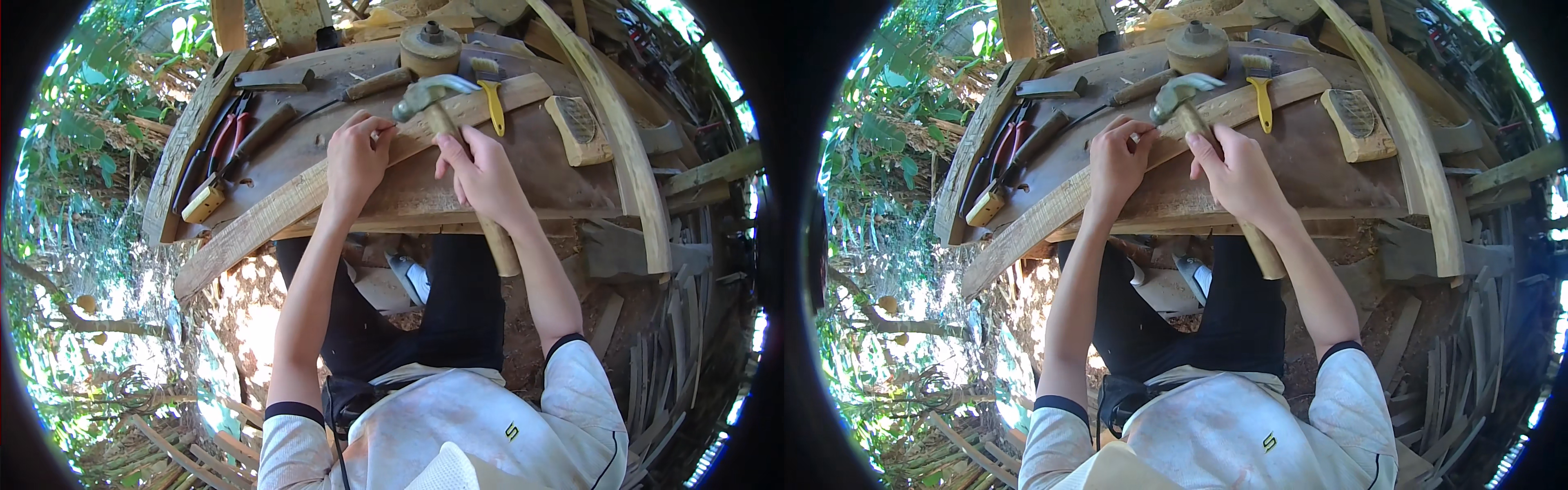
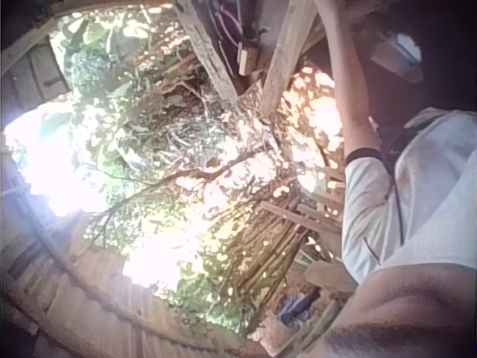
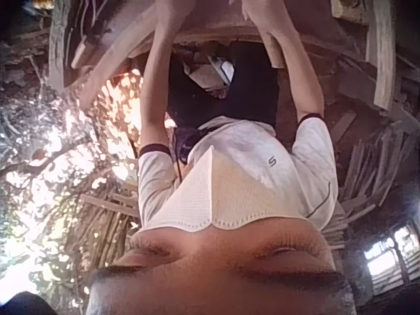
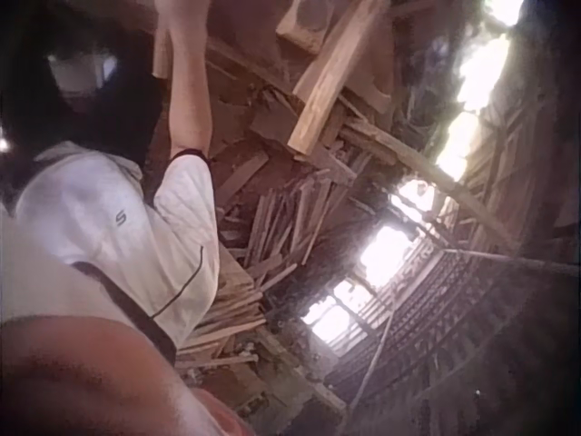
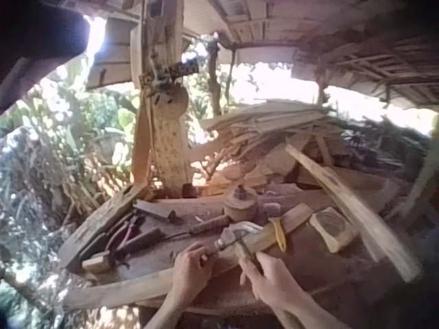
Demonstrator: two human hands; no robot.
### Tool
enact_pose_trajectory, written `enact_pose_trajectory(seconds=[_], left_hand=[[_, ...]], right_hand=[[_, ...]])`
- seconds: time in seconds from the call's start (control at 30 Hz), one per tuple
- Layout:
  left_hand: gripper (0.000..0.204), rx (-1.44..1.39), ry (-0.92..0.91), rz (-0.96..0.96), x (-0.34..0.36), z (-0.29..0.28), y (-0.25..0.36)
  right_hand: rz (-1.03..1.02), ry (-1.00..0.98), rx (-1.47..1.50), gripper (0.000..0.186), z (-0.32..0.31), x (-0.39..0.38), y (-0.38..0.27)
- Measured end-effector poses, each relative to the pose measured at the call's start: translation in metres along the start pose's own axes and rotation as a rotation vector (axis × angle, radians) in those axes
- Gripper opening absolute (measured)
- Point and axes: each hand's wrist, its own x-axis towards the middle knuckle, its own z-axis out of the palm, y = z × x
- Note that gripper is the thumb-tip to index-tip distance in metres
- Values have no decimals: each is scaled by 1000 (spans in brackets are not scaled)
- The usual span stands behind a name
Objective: The person hammers a nail into a wooden plank, then brushes the plank with a yellow brush to remove debris. They then use a chisel and hammer to carve or shape the wood.
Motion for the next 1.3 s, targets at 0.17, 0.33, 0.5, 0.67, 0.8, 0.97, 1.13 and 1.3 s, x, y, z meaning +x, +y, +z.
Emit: enact_pose_trajectory(seconds=[0.17, 0.33, 0.5, 0.67, 0.8, 0.97, 1.13, 1.3], left_hand=[[9, -54, -7, -20, 1, 0, 1], [9, -53, -7, -23, 1, 0, -1], [10, -73, 56, 3, 0, -1, -11], [9, -120, -1, -43, 2, -1, -3], [12, -95, 43, -24, 1, -1, -6], [12, -85, 68, -55, 0, 0, -5], [12, -155, 61, -82, 1, -4, -3], [12, -138, 52, -52, 0, -3, -5]], right_hand=[[47, 7, -81, 41, 6, 2, 4], [-4, 52, -2, 41, 10, 3, 6], [65, -79, 51, 42, 2, 7, -2], [21, 72, 141, 47, 1, 10, 26], [37, 61, 223, 51, 1, 13, 36], [62, 71, 259, 52, 2, 12, 37], [69, 75, 248, 54, 2, 10, 36], [59, 80, 241, 55, 2, 11, 36]])
